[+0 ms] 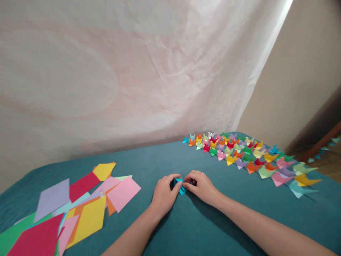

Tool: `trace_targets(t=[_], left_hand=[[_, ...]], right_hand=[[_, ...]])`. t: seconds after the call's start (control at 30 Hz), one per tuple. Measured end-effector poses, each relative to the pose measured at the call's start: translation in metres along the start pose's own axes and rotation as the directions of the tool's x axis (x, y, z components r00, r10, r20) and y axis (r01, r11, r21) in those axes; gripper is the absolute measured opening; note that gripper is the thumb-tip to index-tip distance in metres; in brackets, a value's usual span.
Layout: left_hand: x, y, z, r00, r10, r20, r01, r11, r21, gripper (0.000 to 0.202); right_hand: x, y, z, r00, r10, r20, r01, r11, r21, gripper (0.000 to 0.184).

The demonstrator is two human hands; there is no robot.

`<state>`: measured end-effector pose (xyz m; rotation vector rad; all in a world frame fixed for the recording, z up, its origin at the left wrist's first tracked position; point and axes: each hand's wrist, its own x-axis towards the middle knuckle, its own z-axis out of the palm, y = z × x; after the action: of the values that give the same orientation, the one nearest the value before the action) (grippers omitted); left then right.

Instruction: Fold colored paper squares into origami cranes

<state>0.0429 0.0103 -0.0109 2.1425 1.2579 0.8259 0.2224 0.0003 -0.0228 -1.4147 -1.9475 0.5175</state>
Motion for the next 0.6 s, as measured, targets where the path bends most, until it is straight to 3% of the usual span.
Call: trace_targets(t=[0.6], left_hand=[[0.0005, 0.0038, -0.0031, 0.999, 0.041, 0.008, -0.04, 0.998, -0.038, 0.021]], right_hand=[[-0.0024, -0.0015, -0.0016, 1.0, -0.017, -0.006, 0.017, 1.0, -0.022, 0.007]])
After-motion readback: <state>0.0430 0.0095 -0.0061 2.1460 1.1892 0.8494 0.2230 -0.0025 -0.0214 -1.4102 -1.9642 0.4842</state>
